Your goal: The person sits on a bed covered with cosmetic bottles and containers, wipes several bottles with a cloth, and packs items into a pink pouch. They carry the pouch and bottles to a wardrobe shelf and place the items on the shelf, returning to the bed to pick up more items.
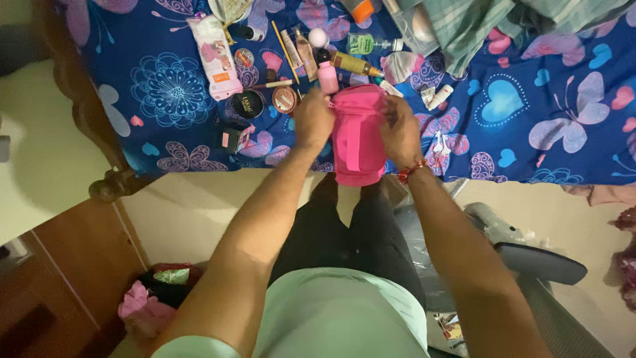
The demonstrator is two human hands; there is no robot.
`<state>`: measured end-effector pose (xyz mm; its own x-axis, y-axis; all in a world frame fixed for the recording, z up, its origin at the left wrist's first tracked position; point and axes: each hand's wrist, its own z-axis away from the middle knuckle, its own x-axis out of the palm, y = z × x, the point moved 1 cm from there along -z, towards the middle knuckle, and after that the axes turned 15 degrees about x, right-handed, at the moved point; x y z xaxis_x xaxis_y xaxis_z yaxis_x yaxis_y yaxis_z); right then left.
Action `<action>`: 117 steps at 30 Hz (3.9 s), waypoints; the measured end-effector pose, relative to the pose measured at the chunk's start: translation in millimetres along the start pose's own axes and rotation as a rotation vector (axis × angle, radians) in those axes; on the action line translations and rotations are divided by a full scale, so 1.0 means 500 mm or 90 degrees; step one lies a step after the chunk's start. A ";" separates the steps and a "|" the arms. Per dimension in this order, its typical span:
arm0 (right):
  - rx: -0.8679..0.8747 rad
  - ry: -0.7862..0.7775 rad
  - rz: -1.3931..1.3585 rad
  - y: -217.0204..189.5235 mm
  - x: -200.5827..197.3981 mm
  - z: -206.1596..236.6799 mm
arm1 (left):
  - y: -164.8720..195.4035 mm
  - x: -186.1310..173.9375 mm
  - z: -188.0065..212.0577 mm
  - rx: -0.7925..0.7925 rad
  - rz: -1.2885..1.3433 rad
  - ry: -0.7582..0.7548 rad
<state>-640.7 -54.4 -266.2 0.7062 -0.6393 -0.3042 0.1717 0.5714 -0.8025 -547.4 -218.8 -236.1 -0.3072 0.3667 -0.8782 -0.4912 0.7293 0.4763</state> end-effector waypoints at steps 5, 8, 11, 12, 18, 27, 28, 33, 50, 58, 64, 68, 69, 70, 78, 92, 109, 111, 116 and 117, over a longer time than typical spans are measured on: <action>-0.020 -0.075 -0.166 0.008 0.005 0.006 | -0.023 0.017 0.040 -0.057 0.103 0.030; -0.103 0.030 0.001 0.033 -0.030 0.007 | -0.020 0.034 0.078 -0.121 0.184 0.014; 0.026 0.144 0.054 0.088 -0.087 0.010 | 0.005 0.035 0.154 -0.050 0.250 0.015; 0.088 0.193 0.119 0.109 -0.110 0.015 | 0.012 0.034 0.186 -0.005 0.232 -0.023; 0.109 0.324 0.445 0.185 -0.149 0.035 | 0.028 0.055 0.328 0.081 0.278 -0.146; 0.228 0.203 0.542 0.198 -0.130 0.005 | 0.005 0.110 0.304 0.066 0.339 -0.069; 0.160 0.172 0.647 0.198 -0.128 0.006 | 0.004 0.115 0.296 0.028 0.370 -0.071; 0.126 0.227 0.311 0.209 -0.134 0.041 | 0.009 0.104 0.253 -0.065 0.371 -0.073; -0.267 -0.037 0.201 0.125 -0.098 0.209 | 0.081 0.041 0.131 -0.092 0.435 -0.027; -0.239 -0.082 0.506 0.160 -0.046 0.218 | 0.096 0.043 0.167 -0.120 0.441 -0.052; -0.204 -0.085 0.556 0.157 -0.009 0.227 | 0.094 0.043 0.177 -0.093 0.408 -0.016; -0.253 -0.110 0.533 0.143 0.009 0.229 | 0.099 0.037 0.175 -0.080 0.409 -0.009; -0.261 -0.108 0.532 0.139 0.011 0.230 | 0.102 0.035 0.173 -0.079 0.413 -0.018; -0.267 -0.106 0.532 0.134 0.011 0.232 | 0.106 0.034 0.171 -0.079 0.417 -0.028; -0.224 -0.120 0.610 0.103 -0.005 0.205 | 0.109 0.030 0.156 -0.065 0.447 -0.008; -0.244 -0.093 0.441 0.105 -0.034 0.179 | 0.075 0.018 0.138 -0.062 0.425 0.025; -0.411 -0.048 0.503 0.074 0.014 0.181 | 0.076 0.023 0.132 -0.094 0.378 0.040; -0.382 -0.064 0.497 0.069 0.031 0.183 | 0.080 0.021 0.132 -0.036 0.373 0.079; -0.047 -0.245 0.732 0.083 0.068 0.170 | 0.089 0.024 0.145 -0.076 0.450 0.021; -0.046 -0.244 0.726 0.083 0.067 0.169 | 0.088 0.024 0.148 -0.079 0.462 0.022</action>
<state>-551.9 -8.7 -266.3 0.5864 0.4160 -0.6950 -0.7143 0.6702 -0.2015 -512.3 -139.6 -228.7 -0.6141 0.7126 -0.3392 -0.2428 0.2384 0.9403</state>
